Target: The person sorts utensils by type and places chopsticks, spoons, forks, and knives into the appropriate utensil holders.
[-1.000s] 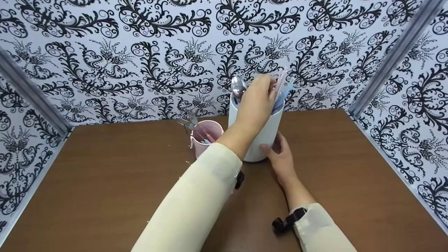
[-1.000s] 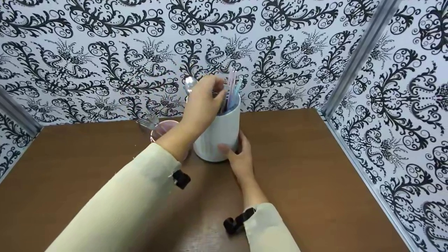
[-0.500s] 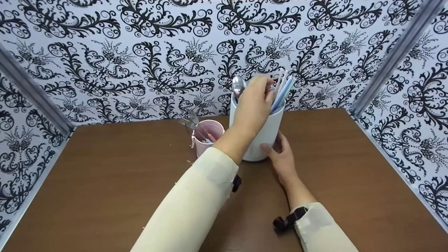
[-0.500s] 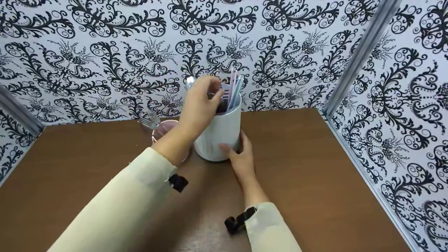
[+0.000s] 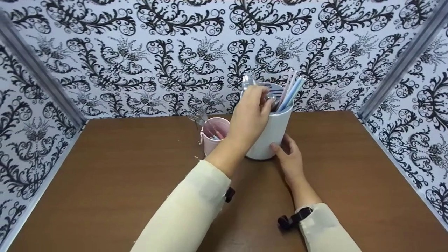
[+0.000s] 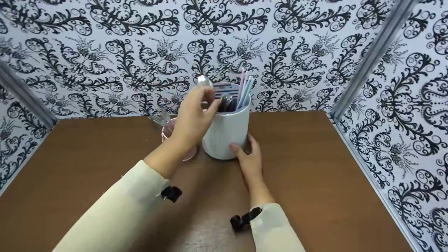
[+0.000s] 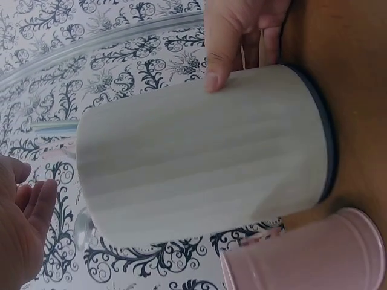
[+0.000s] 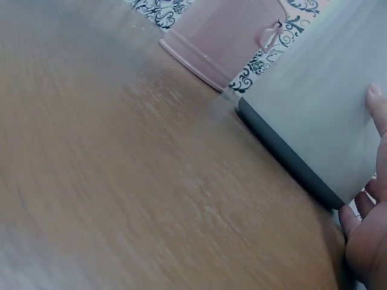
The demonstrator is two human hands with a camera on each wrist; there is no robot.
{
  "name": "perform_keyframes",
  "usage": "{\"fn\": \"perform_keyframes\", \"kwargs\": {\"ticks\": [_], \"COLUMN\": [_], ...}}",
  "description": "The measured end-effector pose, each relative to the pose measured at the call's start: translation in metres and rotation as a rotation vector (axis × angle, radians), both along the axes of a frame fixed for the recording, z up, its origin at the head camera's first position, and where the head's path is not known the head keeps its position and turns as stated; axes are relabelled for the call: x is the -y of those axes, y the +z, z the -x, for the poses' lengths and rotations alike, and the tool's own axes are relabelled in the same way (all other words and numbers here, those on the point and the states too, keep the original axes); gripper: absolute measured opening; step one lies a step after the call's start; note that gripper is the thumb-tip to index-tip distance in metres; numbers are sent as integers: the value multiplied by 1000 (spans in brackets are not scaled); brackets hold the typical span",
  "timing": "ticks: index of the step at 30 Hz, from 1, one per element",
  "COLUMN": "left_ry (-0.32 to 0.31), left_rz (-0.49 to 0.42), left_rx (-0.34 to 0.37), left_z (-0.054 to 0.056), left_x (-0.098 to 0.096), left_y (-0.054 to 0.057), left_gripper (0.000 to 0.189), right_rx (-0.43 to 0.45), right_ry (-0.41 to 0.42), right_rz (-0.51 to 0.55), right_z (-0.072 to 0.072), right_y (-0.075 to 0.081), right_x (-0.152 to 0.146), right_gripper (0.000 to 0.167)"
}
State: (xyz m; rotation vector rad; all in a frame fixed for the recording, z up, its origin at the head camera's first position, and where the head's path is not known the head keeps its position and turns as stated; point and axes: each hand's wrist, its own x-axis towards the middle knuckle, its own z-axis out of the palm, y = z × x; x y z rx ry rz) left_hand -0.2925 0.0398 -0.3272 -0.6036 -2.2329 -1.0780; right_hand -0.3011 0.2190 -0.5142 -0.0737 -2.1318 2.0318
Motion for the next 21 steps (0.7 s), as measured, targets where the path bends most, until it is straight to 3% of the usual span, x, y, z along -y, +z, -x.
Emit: {"fn": "perform_keyframes", "kwargs": {"ticks": [5,11,16,21], "left_ry": [-1,-6,24,78], "left_rz": [-6,-9,0,0], "left_rx": [-4,15,-4,4], "left_z": [-4,-8,-11,-11], "left_x": [8,30,56,84], "left_y": [-7,-14,-20,-31], "left_gripper": [20,21,20,20], "right_rx": [46,107,161,114], "right_ry": [-32,-34,35,168], "right_rz": [1,-52,-213,-447], "right_z": [-2,-14,-22,-24], "right_y": [0,13,33,58], "right_x": [-11,-18,-35,-59], "right_gripper": [69,60,55,53]}}
